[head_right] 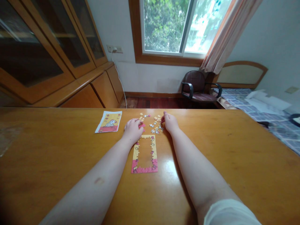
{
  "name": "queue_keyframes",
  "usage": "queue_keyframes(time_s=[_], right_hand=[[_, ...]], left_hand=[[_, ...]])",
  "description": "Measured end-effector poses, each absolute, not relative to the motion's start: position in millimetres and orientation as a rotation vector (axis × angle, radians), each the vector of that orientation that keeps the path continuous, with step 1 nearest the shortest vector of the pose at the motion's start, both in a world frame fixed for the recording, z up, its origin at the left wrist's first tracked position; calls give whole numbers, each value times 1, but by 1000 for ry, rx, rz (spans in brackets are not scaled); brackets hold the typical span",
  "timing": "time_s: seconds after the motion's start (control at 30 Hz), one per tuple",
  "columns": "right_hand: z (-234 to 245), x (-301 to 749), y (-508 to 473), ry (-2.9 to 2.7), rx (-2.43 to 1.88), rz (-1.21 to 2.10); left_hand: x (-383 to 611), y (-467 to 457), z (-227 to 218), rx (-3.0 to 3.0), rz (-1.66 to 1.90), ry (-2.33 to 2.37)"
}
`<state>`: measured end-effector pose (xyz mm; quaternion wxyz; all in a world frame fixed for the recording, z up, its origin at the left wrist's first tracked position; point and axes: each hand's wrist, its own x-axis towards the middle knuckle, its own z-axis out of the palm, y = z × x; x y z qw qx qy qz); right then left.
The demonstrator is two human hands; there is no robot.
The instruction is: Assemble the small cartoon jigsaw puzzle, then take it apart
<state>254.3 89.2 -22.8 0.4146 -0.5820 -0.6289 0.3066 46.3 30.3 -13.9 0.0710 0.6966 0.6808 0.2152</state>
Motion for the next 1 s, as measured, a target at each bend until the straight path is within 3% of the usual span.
queue_keyframes(time_s=[0.33, 0.57, 0.8, 1.0], right_hand=[[-23, 254, 90, -1636, -1444, 686], [-19, 261, 87, -1507, -1729, 522], [-31, 259, 96, -1648, -1511, 624], [-24, 244, 85, -1985, -1405, 416]], left_hand=[[46, 31, -16, 2089, 655, 2049], [46, 31, -16, 2079, 678, 2041], [46, 32, -17, 2079, 690, 2044], [46, 32, -18, 2096, 694, 2042]])
